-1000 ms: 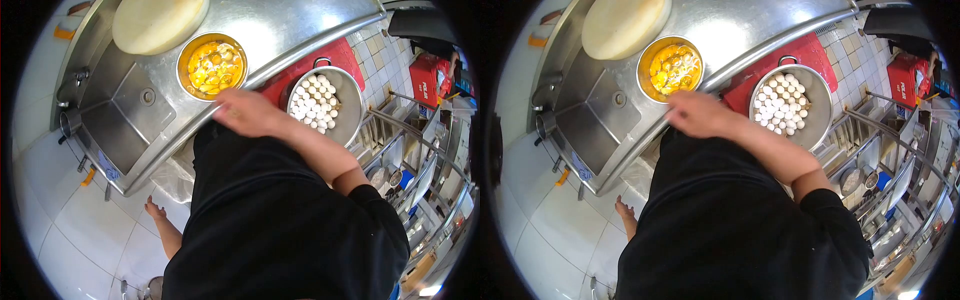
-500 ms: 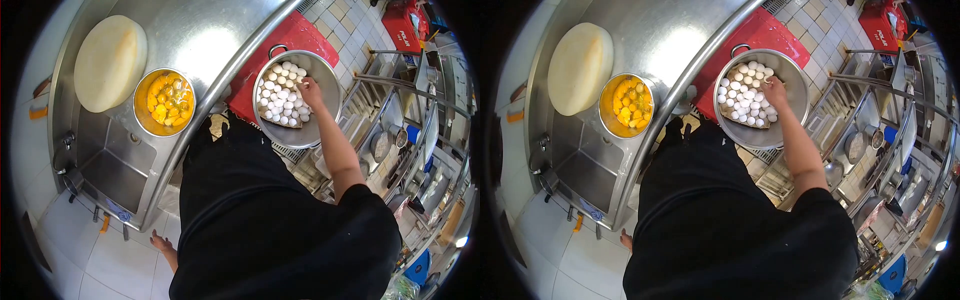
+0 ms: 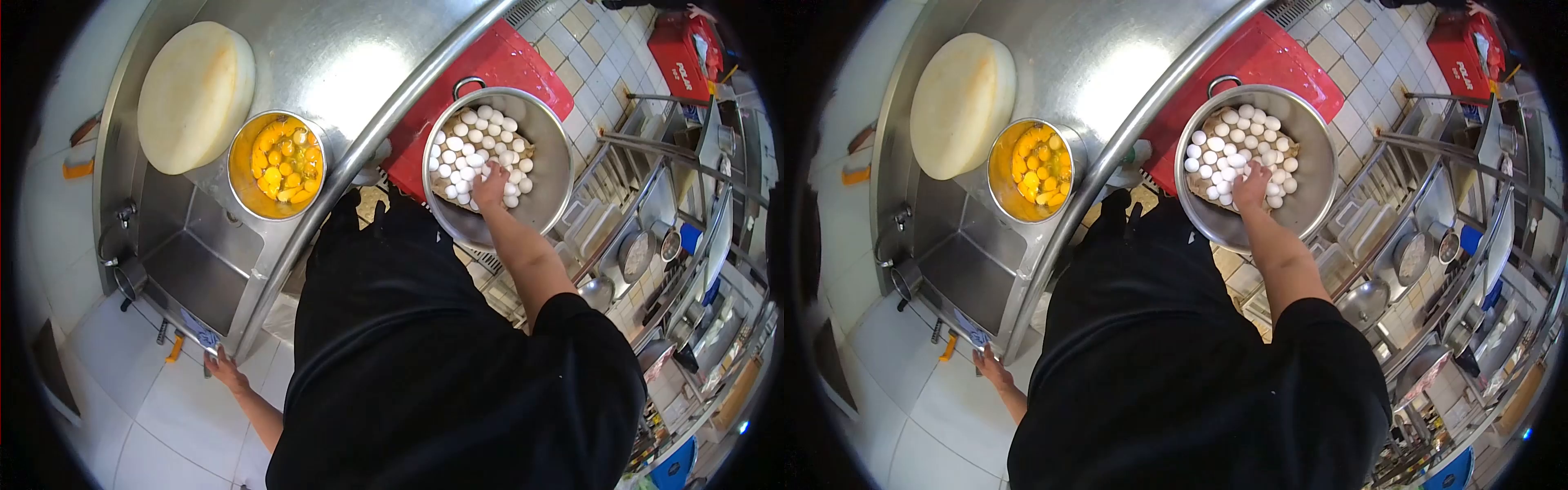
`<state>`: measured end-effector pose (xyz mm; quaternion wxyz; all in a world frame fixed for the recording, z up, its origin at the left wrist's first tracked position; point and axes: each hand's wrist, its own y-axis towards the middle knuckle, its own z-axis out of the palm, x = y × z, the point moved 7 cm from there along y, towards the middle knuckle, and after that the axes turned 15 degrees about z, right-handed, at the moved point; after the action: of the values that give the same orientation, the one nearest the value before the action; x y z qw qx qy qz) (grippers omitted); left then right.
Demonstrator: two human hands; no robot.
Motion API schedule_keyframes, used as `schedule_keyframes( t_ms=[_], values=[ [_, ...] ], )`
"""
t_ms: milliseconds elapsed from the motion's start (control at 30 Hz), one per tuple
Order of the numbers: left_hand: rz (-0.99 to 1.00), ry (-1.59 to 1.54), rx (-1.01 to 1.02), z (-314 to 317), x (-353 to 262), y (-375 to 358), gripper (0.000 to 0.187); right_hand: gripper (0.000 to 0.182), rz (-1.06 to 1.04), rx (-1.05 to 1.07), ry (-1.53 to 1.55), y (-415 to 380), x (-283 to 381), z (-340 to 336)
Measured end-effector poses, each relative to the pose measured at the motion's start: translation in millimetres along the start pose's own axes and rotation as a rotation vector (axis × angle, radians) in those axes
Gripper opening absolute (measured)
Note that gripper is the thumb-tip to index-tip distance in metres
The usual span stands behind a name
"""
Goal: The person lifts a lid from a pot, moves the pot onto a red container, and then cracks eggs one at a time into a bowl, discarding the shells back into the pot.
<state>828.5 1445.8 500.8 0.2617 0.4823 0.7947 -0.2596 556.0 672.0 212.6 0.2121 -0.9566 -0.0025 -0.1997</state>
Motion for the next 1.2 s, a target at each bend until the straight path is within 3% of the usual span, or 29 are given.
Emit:
schedule_keyframes(
  t_ms=[33, 100, 367, 500, 567, 700, 767, 833, 900, 967, 1033, 1133, 1200],
  values=[
    [-0.011, -0.008, -0.010, 3.9, 2.5, -0.9, 0.081, 0.051, -0.016, 0.001, -0.005, -2.8, 6.7, -3.9],
    [0.004, -0.070, 0.031, 11.9, 1.7, 1.4, 0.083, 0.055, 0.158, 0.022, 0.068, -12.0, 5.4, -8.0],
    [-0.062, -0.160, 0.039, 29.4, 2.7, 1.3, 0.084, 0.058, 0.227, -0.052, -0.025, 3.1, 7.6, 6.2],
    [-0.037, -0.173, 0.041, 24.7, -4.9, -0.3, 0.080, 0.047, 0.251, -0.035, -0.015, 12.8, 4.4, 16.9],
    [-0.031, -0.195, 0.037, 23.6, -7.0, 0.1, 0.078, 0.044, 0.167, -0.080, 0.074, 26.2, -6.3, 26.6],
    [-0.035, -0.226, 0.008, 14.0, -8.1, -3.2, 0.073, 0.037, 0.226, -0.074, 0.033, 19.5, 6.0, 2.0],
    [-0.028, -0.252, -0.005, 12.1, -15.9, -5.4, 0.072, 0.028, 0.588, 0.237, 0.907, 12.3, 1.3, -4.7],
    [-0.021, -0.269, -0.058, 4.3, -25.5, -7.6, 0.068, 0.025, 0.639, 0.512, 1.315, 13.4, 20.4, -22.7],
    [0.007, -0.322, -0.069, 7.3, -41.4, -4.8, 0.066, 0.028, 0.525, 0.913, 1.477, 16.1, 36.2, -31.2],
    [0.037, -0.374, -0.068, 17.5, -62.2, 3.4, 0.064, 0.029, 0.550, 1.019, 1.445, -24.1, 107.3, -67.9],
    [0.190, -0.436, -0.026, 38.2, -95.4, 14.3, 0.064, 0.033, 0.368, 1.282, 1.355, -40.1, 153.5, -65.9],
    [0.325, -0.464, 0.088, 81.8, -151.8, 23.0, 0.064, 0.033, 0.051, 1.261, 0.911, -87.2, 237.3, -63.9],
    [0.401, -0.403, 0.117, 111.3, -205.9, 10.2, 0.064, 0.030, -0.278, 0.909, 0.660, -105.3, 274.1, -54.7]
  ],
)
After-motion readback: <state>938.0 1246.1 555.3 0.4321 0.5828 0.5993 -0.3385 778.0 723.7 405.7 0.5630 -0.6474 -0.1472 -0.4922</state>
